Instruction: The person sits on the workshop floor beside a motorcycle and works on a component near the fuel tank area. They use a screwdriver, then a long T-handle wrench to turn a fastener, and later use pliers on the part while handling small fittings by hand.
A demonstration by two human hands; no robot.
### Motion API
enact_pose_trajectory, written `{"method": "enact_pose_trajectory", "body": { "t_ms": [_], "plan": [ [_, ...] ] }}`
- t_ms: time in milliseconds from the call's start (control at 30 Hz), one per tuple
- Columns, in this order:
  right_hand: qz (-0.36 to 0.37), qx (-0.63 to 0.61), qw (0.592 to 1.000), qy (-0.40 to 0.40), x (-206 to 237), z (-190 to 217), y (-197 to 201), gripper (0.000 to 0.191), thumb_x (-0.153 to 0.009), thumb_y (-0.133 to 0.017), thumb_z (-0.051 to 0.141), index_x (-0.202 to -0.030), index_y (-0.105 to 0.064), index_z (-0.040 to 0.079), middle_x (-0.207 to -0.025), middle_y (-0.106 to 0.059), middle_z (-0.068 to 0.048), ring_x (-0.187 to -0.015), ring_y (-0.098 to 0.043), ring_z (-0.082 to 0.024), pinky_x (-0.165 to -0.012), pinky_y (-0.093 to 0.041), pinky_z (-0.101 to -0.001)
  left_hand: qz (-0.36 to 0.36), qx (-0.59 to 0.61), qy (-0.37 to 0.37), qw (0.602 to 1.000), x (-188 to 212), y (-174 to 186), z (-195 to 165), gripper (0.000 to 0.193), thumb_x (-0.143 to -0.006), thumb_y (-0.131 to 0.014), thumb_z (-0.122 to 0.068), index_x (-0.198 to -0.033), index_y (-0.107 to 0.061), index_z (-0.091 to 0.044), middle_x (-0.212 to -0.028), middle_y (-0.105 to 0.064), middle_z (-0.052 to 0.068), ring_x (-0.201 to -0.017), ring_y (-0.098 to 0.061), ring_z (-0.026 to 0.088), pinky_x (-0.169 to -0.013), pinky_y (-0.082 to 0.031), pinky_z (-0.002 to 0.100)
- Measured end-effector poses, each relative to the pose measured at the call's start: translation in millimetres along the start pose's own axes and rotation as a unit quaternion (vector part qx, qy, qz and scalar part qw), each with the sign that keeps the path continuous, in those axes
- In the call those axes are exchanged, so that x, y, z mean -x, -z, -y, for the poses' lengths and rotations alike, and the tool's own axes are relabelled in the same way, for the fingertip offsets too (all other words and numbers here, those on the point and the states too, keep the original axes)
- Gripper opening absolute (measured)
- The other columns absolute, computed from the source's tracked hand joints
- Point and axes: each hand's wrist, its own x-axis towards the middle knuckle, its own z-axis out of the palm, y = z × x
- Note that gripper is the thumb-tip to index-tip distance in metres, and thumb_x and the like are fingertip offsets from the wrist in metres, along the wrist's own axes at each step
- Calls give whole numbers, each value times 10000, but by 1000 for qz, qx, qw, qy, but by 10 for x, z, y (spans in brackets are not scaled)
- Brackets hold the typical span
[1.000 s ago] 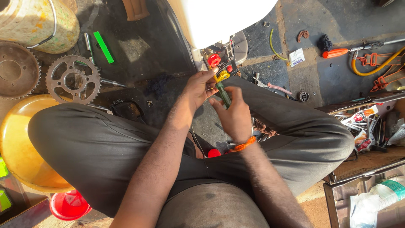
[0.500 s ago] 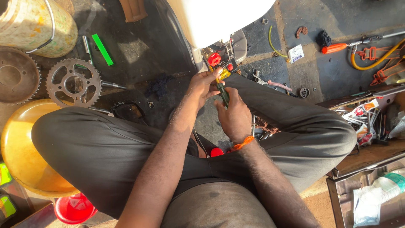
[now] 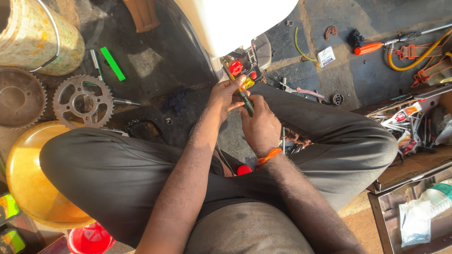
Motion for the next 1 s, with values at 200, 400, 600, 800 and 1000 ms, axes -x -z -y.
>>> {"method": "enact_pose_trajectory", "body": {
  "t_ms": [200,400,600,800,1000],
  "plan": [
    [222,-660,571,-434,-180,-177,-83,435,-1015,-591,451,-1068,-661,25,-689,-603,-25,-476,-472,-80,-433,-380,-219,131,138,16,982,197,129,-95,443,-886,-614,-469,-1118,-707,-102,-1027,-787,46,-862,-747,139,-747,-592,325],
    [184,-369,843,-346,-125,-52,-52,362,-992,-709,357,-1129,-588,45,-799,-642,-24,-617,-547,-71,-540,-459,-239,1,-10,-20,1000,-19,123,64,365,-950,-755,-389,-1056,-692,-45,-987,-743,123,-744,-695,165,-701,-575,331],
    [124,-118,962,-213,-52,-33,-118,318,-1050,-620,384,-1132,-644,78,-746,-680,-5,-668,-574,-43,-631,-437,-232,-48,-39,-2,998,-22,80,13,431,-998,-686,-471,-1030,-646,-43,-963,-724,103,-751,-648,168,-719,-569,330],
    [213,-621,651,-381,-220,-290,-180,352,-1036,-659,322,-1190,-585,15,-808,-649,-23,-586,-536,-87,-534,-446,-247,109,113,-21,987,86,244,-31,312,-941,-633,-362,-1096,-709,-103,-1024,-749,66,-915,-709,153,-819,-572,330],
    [102,37,991,-78,-31,84,-113,466,-907,-699,323,-1245,-544,43,-997,-697,-152,-719,-706,-337,-547,-516,-396,-15,20,-29,999,-172,160,110,305,-943,-743,-377,-947,-659,-84,-888,-739,90,-707,-646,117,-617,-525,255]
  ]
}}
